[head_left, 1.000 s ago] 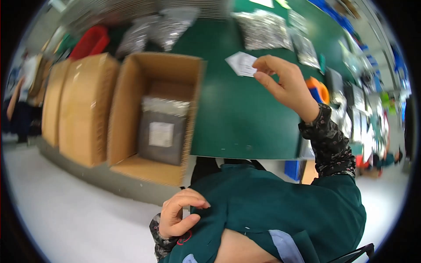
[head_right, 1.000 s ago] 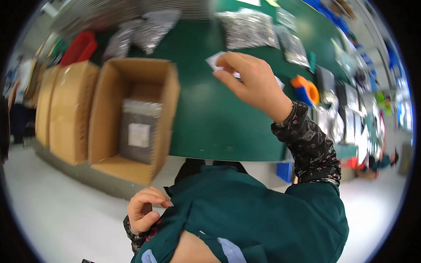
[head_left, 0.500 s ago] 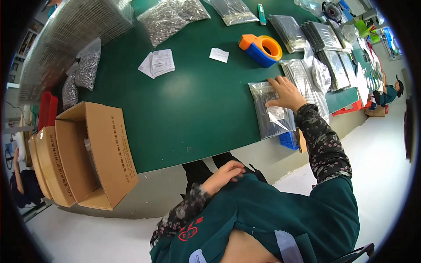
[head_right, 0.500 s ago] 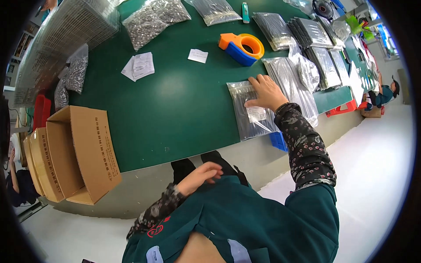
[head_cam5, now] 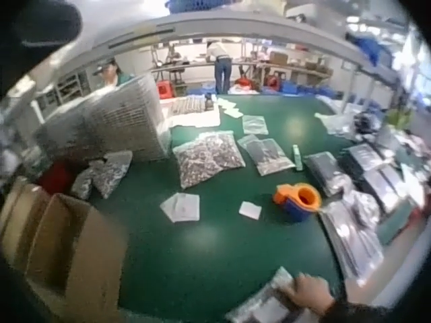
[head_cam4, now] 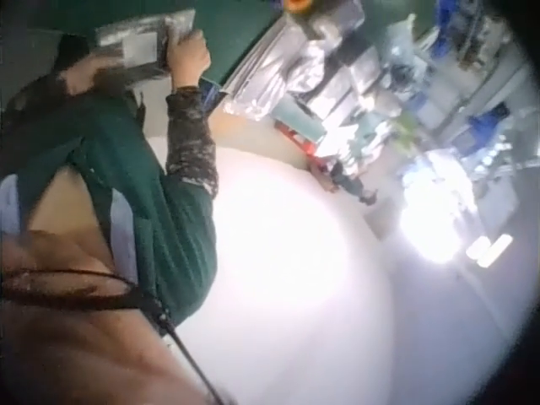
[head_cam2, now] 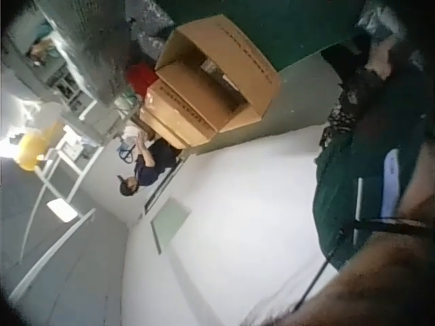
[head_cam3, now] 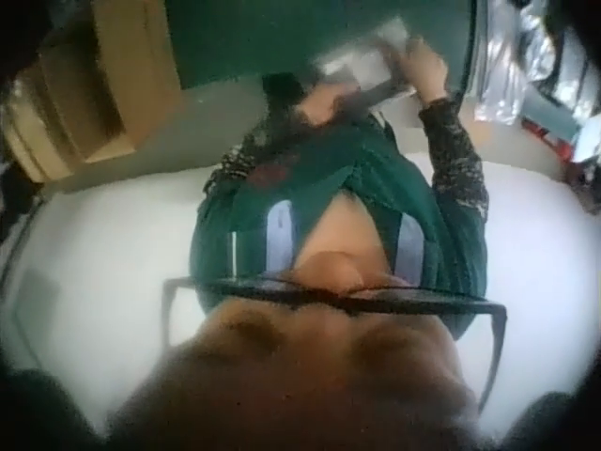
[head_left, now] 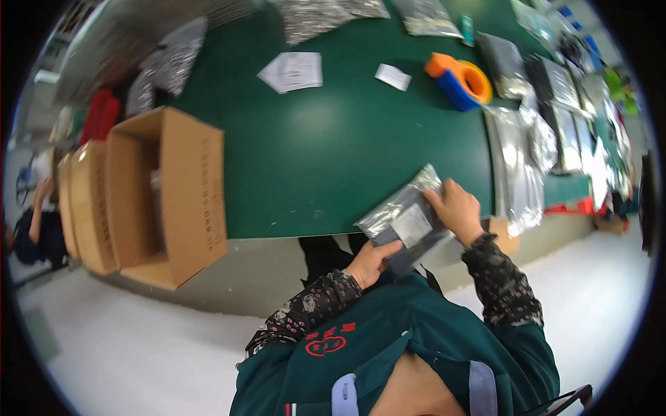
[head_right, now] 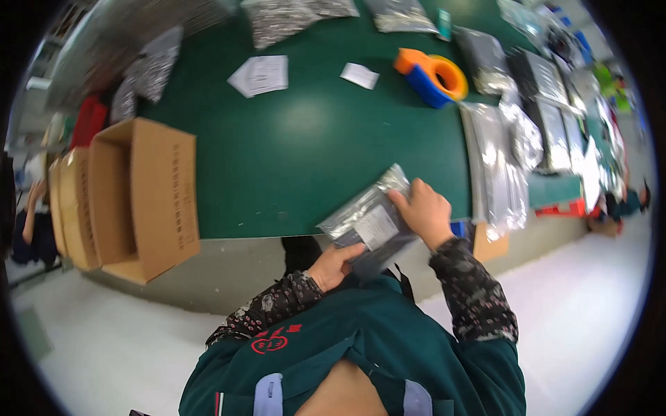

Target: Assembling a cardboard box, applying packing tape, and filling the box with bagged items.

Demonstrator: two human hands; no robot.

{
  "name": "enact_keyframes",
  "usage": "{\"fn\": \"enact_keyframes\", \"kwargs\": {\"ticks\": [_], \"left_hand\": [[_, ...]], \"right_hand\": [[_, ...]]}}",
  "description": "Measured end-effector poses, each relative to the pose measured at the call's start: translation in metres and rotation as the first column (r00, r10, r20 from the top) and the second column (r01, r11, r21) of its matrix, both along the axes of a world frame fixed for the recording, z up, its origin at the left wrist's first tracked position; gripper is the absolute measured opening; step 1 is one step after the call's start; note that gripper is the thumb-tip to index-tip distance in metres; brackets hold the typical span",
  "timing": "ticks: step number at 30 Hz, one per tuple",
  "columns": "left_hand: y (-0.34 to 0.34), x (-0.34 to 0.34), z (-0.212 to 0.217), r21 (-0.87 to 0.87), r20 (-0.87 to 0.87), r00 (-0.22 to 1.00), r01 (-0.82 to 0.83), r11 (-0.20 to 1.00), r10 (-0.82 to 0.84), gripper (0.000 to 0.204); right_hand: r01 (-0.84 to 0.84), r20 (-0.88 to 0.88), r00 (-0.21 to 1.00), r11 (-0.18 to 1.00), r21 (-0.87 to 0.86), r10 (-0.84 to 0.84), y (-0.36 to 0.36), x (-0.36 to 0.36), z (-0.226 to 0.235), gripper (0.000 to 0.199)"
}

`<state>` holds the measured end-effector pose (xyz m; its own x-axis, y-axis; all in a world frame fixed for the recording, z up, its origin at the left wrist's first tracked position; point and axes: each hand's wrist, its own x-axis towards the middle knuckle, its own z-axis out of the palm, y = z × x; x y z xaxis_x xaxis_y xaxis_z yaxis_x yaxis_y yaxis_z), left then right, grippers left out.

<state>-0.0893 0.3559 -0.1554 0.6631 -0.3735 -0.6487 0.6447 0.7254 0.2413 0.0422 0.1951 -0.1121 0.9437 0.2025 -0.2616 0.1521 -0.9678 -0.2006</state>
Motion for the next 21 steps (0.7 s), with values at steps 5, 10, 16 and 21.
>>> {"fn": "enact_keyframes", "kwargs": {"ticks": [5,10,16,21], "left_hand": [[0.045,0.003,0.056,0.084,0.112,0.992,0.051,0.995,-0.060,0.047],[0.090,-0.017,0.095,0.162,0.230,0.969,-0.124,0.979,0.085,0.046],[0.167,-0.036,0.173,0.143,0.434,0.805,-0.505,0.851,0.405,0.045],[0.228,-0.057,0.202,0.141,0.441,0.651,-0.730,0.668,0.618,0.042]], "right_hand": [[0.157,-0.291,0.954,0.942,0.296,-0.068,-0.016,-0.005,-0.011,0.054],[0.177,-0.549,0.808,0.800,0.573,0.215,0.052,0.015,0.035,0.054],[-0.185,-0.224,0.843,0.655,0.732,0.489,0.190,0.039,0.146,0.041],[-0.474,-0.100,0.681,0.541,0.694,0.726,0.326,0.051,0.192,0.043]]}}
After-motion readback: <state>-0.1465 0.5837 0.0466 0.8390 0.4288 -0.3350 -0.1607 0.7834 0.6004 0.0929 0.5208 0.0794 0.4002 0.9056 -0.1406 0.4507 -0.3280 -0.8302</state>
